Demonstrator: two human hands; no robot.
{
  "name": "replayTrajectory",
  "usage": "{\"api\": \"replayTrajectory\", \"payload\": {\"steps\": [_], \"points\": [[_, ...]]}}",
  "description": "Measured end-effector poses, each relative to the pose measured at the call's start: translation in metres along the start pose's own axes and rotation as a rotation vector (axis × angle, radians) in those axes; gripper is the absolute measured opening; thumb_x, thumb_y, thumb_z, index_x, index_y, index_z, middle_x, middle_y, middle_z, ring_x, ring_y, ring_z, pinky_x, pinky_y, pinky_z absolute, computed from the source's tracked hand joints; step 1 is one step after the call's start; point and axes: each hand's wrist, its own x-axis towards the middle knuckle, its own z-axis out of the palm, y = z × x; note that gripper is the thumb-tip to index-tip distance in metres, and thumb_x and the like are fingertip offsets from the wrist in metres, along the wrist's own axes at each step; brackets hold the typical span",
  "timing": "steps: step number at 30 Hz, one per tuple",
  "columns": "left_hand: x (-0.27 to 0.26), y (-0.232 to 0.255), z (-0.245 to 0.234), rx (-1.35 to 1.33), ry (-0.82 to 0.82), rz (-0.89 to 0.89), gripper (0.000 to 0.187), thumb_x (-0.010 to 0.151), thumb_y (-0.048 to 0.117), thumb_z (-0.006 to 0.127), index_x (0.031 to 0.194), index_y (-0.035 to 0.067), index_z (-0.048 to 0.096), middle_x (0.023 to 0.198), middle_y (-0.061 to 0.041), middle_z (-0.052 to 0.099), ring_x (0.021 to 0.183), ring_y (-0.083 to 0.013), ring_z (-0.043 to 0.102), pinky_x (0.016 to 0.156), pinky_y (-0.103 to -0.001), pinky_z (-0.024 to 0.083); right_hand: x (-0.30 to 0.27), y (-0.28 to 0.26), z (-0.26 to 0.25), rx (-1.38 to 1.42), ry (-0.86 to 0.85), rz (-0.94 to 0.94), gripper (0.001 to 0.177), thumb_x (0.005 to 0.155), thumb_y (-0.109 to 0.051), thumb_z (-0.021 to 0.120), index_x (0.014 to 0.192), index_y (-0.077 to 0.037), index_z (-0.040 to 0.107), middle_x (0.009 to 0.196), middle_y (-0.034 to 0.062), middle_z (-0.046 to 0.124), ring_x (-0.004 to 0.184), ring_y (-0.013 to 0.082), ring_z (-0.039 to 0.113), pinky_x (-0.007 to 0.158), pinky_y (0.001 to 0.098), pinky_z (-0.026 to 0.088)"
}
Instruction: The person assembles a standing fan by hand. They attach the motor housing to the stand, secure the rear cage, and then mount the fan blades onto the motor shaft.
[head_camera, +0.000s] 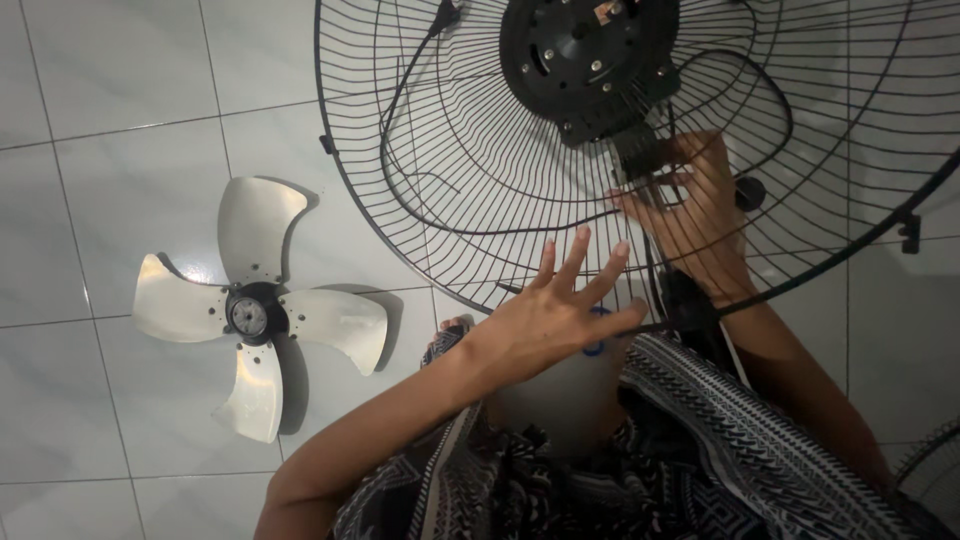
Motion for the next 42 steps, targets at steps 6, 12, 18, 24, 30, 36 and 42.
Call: {"api": "replayTrajectory", "payload": {"steps": [6,12,18,24,30,36,42], "points": [[0.0,0.0,-0.001,0.064,0.005,0.014,0.062,0.086,-0.007,0.066,0.137,0.024,0.048,0.166,-0.024,0.018,0.146,-0.0649,-0.001,0.107,-0.068,0.043,0.001,-0.001,0.003,0.081,-0.017,-0.012,0.049,0.088,-0.01,0.087,0.126,0.002,0.059,0.126,0.0094,0.057,0.119,0.0209,0.063,0.097,0.0334,0.059],[0.001,-0.001,-0.001,0.027,-0.014,0.01,0.061,0.087,-0.003,0.068,0.138,0.023,0.048,0.165,-0.025,0.019,0.146,-0.0662,0.002,0.105,-0.068,0.044,0.004,0.029,0.008,-0.088,-0.047,-0.159,0.063,0.089,-0.017,0.089,0.139,0.003,0.056,0.131,0.0109,0.059,0.123,0.026,0.058,0.108,0.038,0.052],[0.0,-0.001,0.0,-0.023,-0.004,0.01,0.06,0.087,0.005,0.073,0.138,0.024,0.049,0.165,-0.024,0.019,0.145,-0.0664,0.003,0.104,-0.068,0.044,0.017,0.047,0.006,-0.014,-0.109,-0.213,0.068,0.075,-0.021,0.09,0.133,-0.007,0.056,0.133,0.0127,0.056,0.117,0.0265,0.055,0.098,0.037,0.053],[0.001,-0.001,0.002,-0.033,-0.03,0.012,0.059,0.087,0.003,0.072,0.138,0.024,0.05,0.165,-0.024,0.021,0.145,-0.0663,-0.001,0.102,-0.067,0.045,0.011,0.067,0.012,-0.123,-0.066,-0.179,0.077,0.073,-0.026,0.098,0.136,-0.005,0.059,0.129,0.0092,0.061,0.123,0.028,0.056,0.105,0.0416,0.052],[0.001,-0.001,0.006,0.005,0.003,0.02,0.056,0.09,0.001,0.069,0.137,0.025,0.051,0.165,-0.023,0.022,0.145,-0.0663,0.0,0.1,-0.066,0.047,0.014,0.082,0.009,-0.057,-0.106,-0.177,0.079,0.07,-0.027,0.098,0.135,-0.003,0.059,0.131,0.0095,0.061,0.125,0.0282,0.057,0.108,0.0391,0.053],[-0.002,-0.001,0.009,0.047,0.019,0.02,0.054,0.095,-0.002,0.064,0.14,0.025,0.051,0.166,-0.025,0.016,0.146,-0.0668,-0.002,0.101,-0.067,0.047,0.016,0.078,0.009,-0.086,-0.113,-0.186,0.078,0.067,-0.032,0.1,0.13,-0.005,0.062,0.13,0.0072,0.063,0.129,0.0268,0.058,0.114,0.0398,0.052],[-0.003,0.001,0.01,0.04,-0.009,0.027,0.063,0.091,-0.007,0.061,0.142,0.028,0.051,0.166,-0.025,0.011,0.144,-0.0672,-0.005,0.102,-0.069,0.044,0.017,0.072,0.009,-0.02,-0.105,-0.128,0.08,0.061,-0.035,0.1,0.126,-0.005,0.064,0.125,0.0066,0.063,0.125,0.0236,0.058,0.109,0.0365,0.055]]}}
